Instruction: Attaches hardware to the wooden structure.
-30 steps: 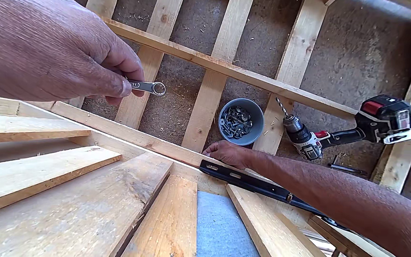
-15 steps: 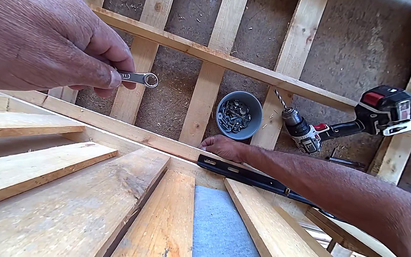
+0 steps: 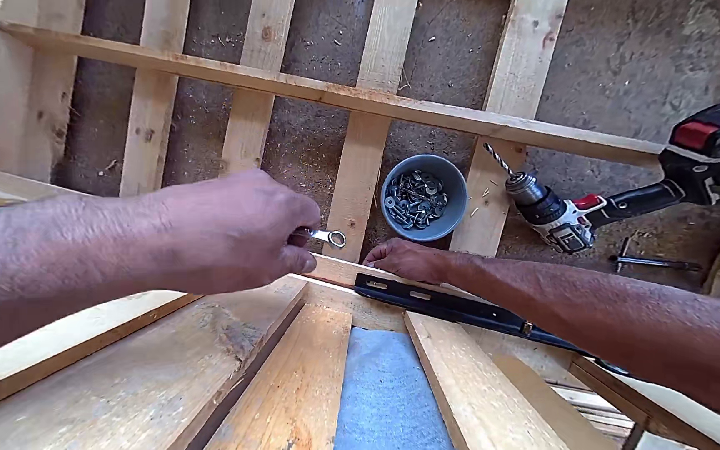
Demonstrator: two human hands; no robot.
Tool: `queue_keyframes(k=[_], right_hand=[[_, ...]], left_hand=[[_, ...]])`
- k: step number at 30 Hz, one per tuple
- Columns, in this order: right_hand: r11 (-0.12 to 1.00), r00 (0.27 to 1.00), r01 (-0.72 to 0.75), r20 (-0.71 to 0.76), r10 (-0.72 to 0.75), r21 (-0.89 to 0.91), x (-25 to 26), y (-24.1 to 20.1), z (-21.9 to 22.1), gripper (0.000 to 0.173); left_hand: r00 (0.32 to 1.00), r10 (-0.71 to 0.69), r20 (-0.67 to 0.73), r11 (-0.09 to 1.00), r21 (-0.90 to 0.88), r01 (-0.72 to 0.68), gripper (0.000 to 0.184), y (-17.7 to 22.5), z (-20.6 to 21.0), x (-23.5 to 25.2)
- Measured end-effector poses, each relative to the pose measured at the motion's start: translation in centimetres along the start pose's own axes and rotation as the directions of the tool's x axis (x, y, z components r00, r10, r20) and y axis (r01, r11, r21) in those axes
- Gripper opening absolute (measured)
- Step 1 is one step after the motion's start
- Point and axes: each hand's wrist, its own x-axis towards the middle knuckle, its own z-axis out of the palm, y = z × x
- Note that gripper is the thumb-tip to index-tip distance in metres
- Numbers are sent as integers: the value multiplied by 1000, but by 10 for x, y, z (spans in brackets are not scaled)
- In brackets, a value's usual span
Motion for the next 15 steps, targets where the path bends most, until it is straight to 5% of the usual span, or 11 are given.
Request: queue_keyframes(k=[5,11,15], right_hand=[[998,999,-7,38,4,66,1,-3,2,21],[997,997,73,-5,-73,40,4,3,2,16],[999,1000,7,-3,-7,34,4,1,3,19]], left_hand=[[955,95,281,986,105,-129,25,30,29,47],[976,160,150,970,160,-183,80,43,81,93],[969,161,189,966,170,-194,70,39,98,99]])
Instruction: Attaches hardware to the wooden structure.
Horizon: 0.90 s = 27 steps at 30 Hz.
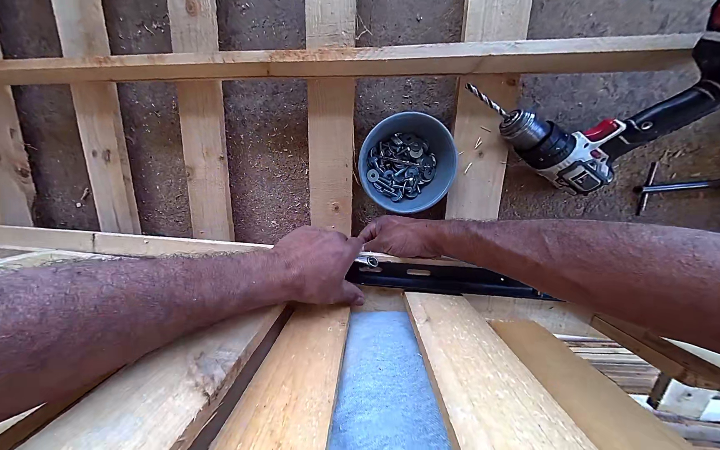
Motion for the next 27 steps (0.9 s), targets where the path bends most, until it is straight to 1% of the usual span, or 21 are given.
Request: queue_keyframes(k=[2,5,8,11,17,21,23,25,27], right_hand=[[1000,1000,-14,-18,15,17,0,0,1,18],[998,998,-55,-37,56,19,-3,-5,2,17],[995,995,-92,-23,93,30,-3,-5,2,19],[988,990,-143,-7,144,59,-2,-3,2,24],[990,996,-89,38,85,108,-1,-2,3,21],[997,999,-43,-2,43,67,2,1,1,22],[989,1000,-28,11,27,145,0,5,1,23],[977,999,-42,41,34,211,1,4,2,24],[986,996,-55,80,43,155,4,-2,2,25]], left_hand=[[999,31,-34,999,22,-30,66,-2,4,-1],[989,110,-98,991,86,-102,68,-5,14,-2],[967,180,-182,979,127,-159,65,-8,22,-2],[967,202,-155,975,126,-183,64,-9,24,0],[973,200,-119,978,78,-192,66,-10,23,3],[968,215,-132,976,58,-209,63,-12,24,3],[962,228,-149,974,43,-224,62,-12,25,3],[967,216,-135,976,34,-214,61,-12,22,2],[974,196,-110,981,25,-195,61,-12,22,1]])
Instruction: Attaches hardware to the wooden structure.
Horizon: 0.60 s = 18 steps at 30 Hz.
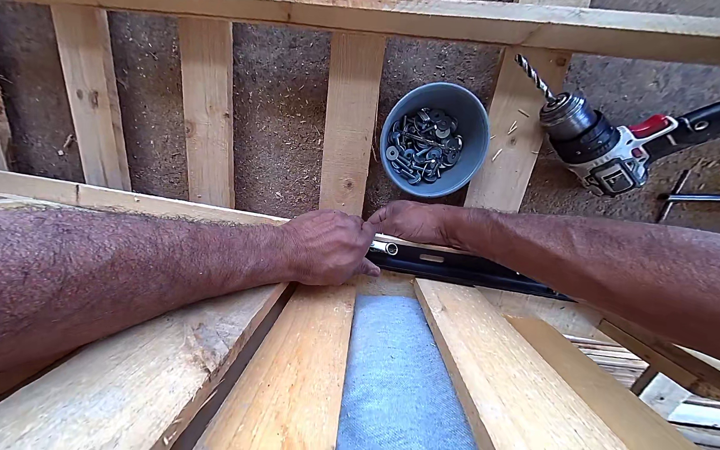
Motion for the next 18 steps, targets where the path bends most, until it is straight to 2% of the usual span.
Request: queue_keyframes(k=[2,7,13,16,18], right_hand=[[999,1000,-3,-14,3,-46,-1,0,1,27],[997,1000,17,5,-17,72,0,2,0,25],[996,998,57,-29,-59,-75,-8,-2,-2,28],[995,998,-70,-2,70,-76,-3,-9,-1,26],[982,982,-191,-2,191,8,-7,-18,0,24]], left_hand=[[1000,13,-16,1000,5,-13,62,1,2,0],[1000,-1,-4,1000,-20,1,63,-1,-1,0],[1000,12,-24,1000,-16,-13,62,-2,-1,1],[1000,3,10,999,-45,-3,63,0,-2,1],[1000,1,7,1000,-31,-1,62,1,-2,1]])
